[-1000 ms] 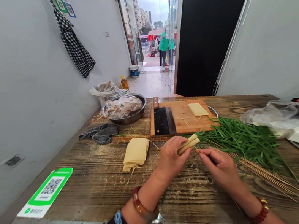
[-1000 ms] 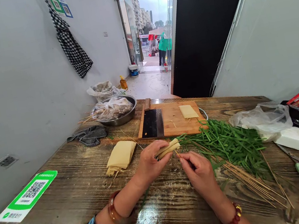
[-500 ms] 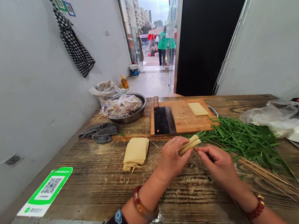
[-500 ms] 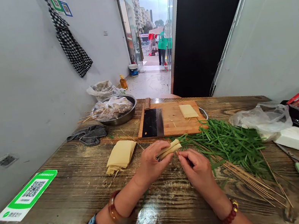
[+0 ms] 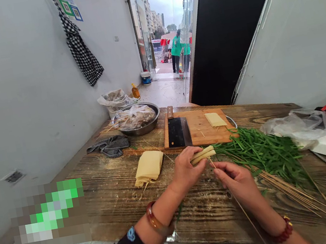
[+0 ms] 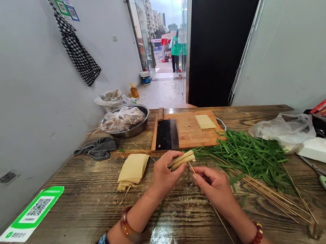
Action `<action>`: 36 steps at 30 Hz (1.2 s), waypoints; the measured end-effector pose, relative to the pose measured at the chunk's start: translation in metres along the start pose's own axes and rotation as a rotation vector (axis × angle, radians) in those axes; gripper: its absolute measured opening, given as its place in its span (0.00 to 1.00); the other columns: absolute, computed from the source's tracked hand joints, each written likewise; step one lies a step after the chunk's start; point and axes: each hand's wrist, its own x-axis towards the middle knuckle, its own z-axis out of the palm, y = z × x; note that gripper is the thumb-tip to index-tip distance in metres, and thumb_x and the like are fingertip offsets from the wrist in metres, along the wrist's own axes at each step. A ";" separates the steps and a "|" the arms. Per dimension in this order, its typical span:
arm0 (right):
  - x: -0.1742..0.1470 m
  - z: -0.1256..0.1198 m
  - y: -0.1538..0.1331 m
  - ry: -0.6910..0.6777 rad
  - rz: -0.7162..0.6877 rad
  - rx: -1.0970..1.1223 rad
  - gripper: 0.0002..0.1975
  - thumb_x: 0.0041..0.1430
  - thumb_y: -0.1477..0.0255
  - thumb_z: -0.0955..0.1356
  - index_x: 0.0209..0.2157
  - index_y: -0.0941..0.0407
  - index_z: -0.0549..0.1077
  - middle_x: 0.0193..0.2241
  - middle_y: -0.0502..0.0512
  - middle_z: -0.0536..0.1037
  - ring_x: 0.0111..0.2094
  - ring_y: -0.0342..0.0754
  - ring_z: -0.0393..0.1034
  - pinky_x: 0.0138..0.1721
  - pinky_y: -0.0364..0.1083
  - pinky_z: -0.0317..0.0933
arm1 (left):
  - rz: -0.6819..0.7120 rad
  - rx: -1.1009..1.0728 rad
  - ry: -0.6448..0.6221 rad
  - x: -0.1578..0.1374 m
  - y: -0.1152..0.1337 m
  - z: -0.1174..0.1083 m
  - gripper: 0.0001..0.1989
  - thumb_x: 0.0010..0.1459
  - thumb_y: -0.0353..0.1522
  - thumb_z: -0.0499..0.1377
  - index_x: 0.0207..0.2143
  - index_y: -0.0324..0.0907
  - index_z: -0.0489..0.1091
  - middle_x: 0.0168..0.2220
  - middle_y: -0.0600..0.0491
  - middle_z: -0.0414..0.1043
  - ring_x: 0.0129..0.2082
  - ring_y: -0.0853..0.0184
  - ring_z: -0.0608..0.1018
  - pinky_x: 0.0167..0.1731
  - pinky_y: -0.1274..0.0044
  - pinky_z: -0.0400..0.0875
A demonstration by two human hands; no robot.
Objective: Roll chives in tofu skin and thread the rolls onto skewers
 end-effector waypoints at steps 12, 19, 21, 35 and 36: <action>0.007 0.008 0.001 0.161 -0.149 -0.127 0.13 0.57 0.65 0.65 0.35 0.56 0.79 0.28 0.54 0.80 0.28 0.47 0.71 0.31 0.45 0.64 | -0.054 0.001 0.002 0.004 -0.011 0.005 0.09 0.48 0.26 0.62 0.34 0.41 0.71 0.32 0.54 0.75 0.33 0.67 0.76 0.36 0.76 0.70; 0.018 0.007 0.004 0.134 -0.101 -0.090 0.14 0.56 0.63 0.66 0.32 0.58 0.79 0.23 0.51 0.76 0.23 0.43 0.66 0.26 0.42 0.60 | -0.078 -0.036 -0.098 0.003 -0.015 0.013 0.11 0.46 0.25 0.62 0.35 0.41 0.71 0.35 0.52 0.75 0.36 0.66 0.76 0.39 0.74 0.70; 0.019 0.004 0.008 0.144 -0.013 -0.013 0.15 0.54 0.61 0.67 0.33 0.59 0.78 0.20 0.49 0.73 0.20 0.41 0.62 0.21 0.40 0.56 | -0.140 -0.122 -0.114 0.005 -0.020 0.013 0.16 0.46 0.26 0.64 0.40 0.40 0.71 0.37 0.51 0.75 0.37 0.67 0.76 0.40 0.74 0.70; 0.015 0.007 0.013 0.182 0.250 0.437 0.19 0.45 0.59 0.72 0.33 0.60 0.76 0.16 0.44 0.65 0.13 0.34 0.50 0.13 0.37 0.42 | -0.020 0.130 -0.283 0.006 -0.026 0.010 0.24 0.46 0.33 0.66 0.47 0.38 0.68 0.43 0.46 0.73 0.43 0.61 0.75 0.45 0.69 0.69; 0.014 0.009 0.013 0.178 0.252 0.430 0.19 0.45 0.58 0.72 0.33 0.60 0.76 0.16 0.44 0.65 0.13 0.34 0.50 0.13 0.38 0.42 | 0.001 0.178 -0.310 0.005 -0.025 0.010 0.22 0.47 0.32 0.66 0.46 0.39 0.69 0.43 0.47 0.74 0.43 0.61 0.75 0.44 0.70 0.68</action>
